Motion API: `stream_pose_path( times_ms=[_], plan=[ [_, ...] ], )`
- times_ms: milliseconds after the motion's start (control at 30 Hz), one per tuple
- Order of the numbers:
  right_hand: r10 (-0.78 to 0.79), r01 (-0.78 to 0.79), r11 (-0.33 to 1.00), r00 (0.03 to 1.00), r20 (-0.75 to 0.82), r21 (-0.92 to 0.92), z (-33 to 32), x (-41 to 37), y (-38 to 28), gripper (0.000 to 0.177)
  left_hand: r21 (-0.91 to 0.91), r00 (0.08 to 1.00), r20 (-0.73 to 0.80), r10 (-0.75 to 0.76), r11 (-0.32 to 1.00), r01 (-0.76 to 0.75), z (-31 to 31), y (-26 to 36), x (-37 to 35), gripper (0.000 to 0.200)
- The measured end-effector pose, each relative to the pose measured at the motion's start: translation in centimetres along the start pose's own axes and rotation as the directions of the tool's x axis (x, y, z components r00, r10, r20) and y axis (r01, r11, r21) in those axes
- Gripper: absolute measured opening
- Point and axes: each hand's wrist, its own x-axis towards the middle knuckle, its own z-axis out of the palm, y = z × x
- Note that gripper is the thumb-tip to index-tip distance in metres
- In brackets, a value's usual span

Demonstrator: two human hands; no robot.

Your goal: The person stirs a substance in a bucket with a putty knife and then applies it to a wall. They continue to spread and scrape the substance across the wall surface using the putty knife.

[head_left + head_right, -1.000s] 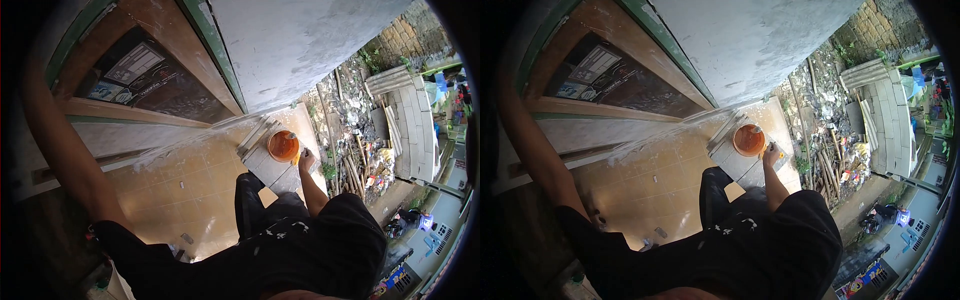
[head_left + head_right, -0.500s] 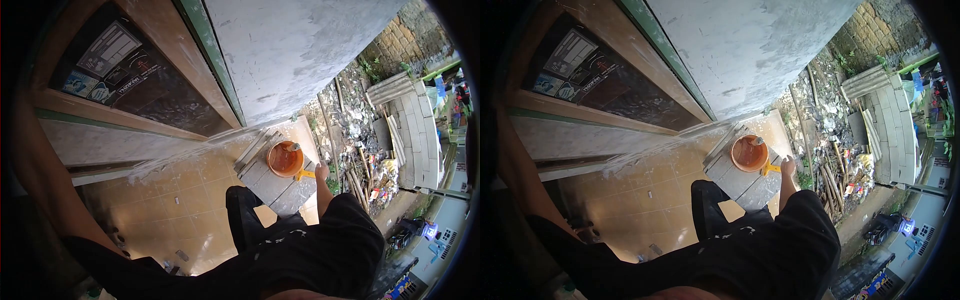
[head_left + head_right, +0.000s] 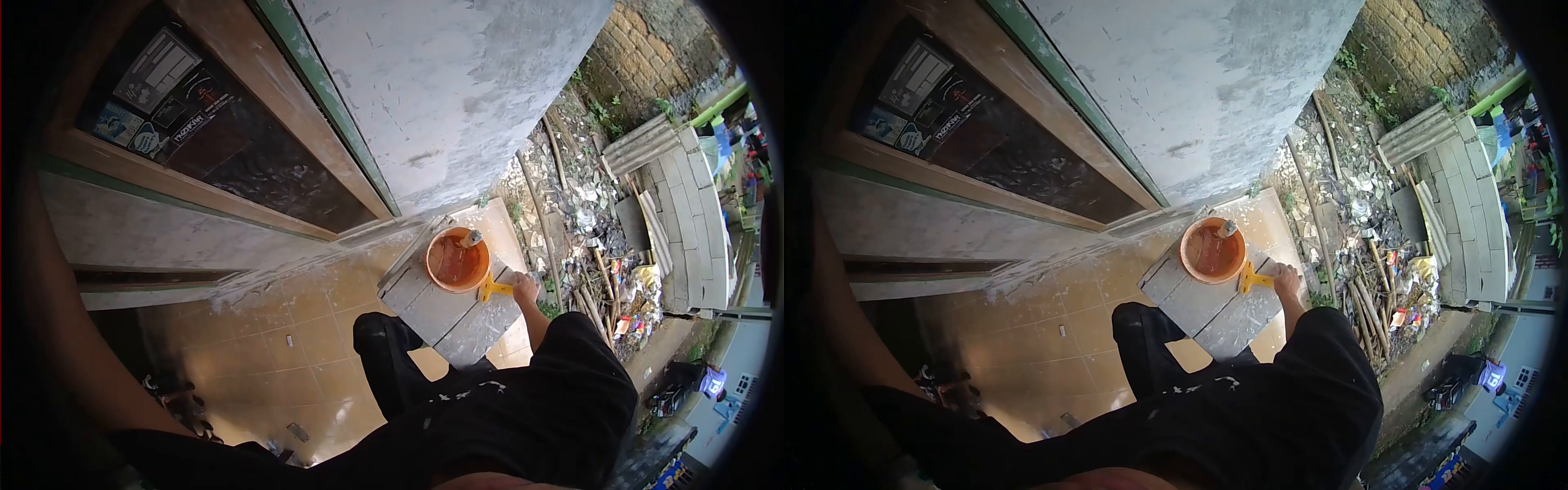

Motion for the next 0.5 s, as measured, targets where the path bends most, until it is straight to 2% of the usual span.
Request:
stream_pose_path(
  times_ms=[100,167,200,267,300,333,367,400,433,467,500],
  plan=[
    [-0.118,0.121,0.985,0.992,-0.038,0.125,0.3,0.1,1.3,0.030,0.035,0.994,-0.093,0.053,0.998,-0.050,0.0,-0.2,-3.3,0.036],
    [-0.180,0.190,0.964,0.981,-0.070,0.184,0.6,0.1,2.6,0.029,0.031,0.951,-0.296,0.091,0.996,-0.085,-0.2,0.7,-8.9,0.034],
    [-0.230,0.251,0.936,0.967,-0.112,0.245,1.0,0.0,3.0,0.029,-0.007,0.934,-0.356,0.027,0.999,-0.032,-0.7,3.0,-13.9,0.033],
    [-0.256,0.274,0.920,0.962,-0.099,0.280,1.4,-0.7,2.9,0.029,-0.105,0.955,-0.211,-0.207,0.976,0.189,-2.7,12.2,-28.3,0.032],
    [-0.222,0.245,0.900,0.970,-0.103,0.361,2.0,-0.7,2.8,0.030,-0.234,0.898,-0.065,-0.435,0.881,0.411,-3.1,16.6,-35.8,0.028],
    [-0.190,0.220,0.872,0.975,-0.113,0.437,2.0,-0.2,2.6,0.031,-0.205,0.845,0.180,-0.503,0.821,0.533,-3.4,20.2,-43.9,0.027],
    [-0.186,0.197,0.896,0.980,-0.066,0.398,1.7,-0.1,2.5,0.032,-0.214,0.714,0.438,-0.546,0.709,0.672,-3.3,24.2,-51.8,0.025],
    [-0.215,0.239,0.894,0.971,-0.105,0.379,1.8,-0.3,2.7,0.032,-0.109,0.494,0.673,-0.551,0.587,0.802,-3.7,28.8,-57.9,0.025],
    [-0.215,0.227,0.888,0.974,-0.077,0.400,1.8,-0.6,2.9,0.032,-0.029,0.375,0.807,-0.456,0.604,0.797,-4.5,32.2,-63.0,0.028],
    [-0.214,0.220,0.880,0.975,-0.061,0.422,1.3,-0.4,3.0,0.032,0.077,0.204,0.905,-0.374,0.614,0.785,-4.8,34.6,-67.6,0.038],
    [-0.236,0.233,0.869,0.971,-0.048,0.436,0.9,-0.4,3.3,0.032,0.226,0.034,0.927,-0.373,0.631,0.742,-4.7,36.7,-70.9,0.045]
  ],
)
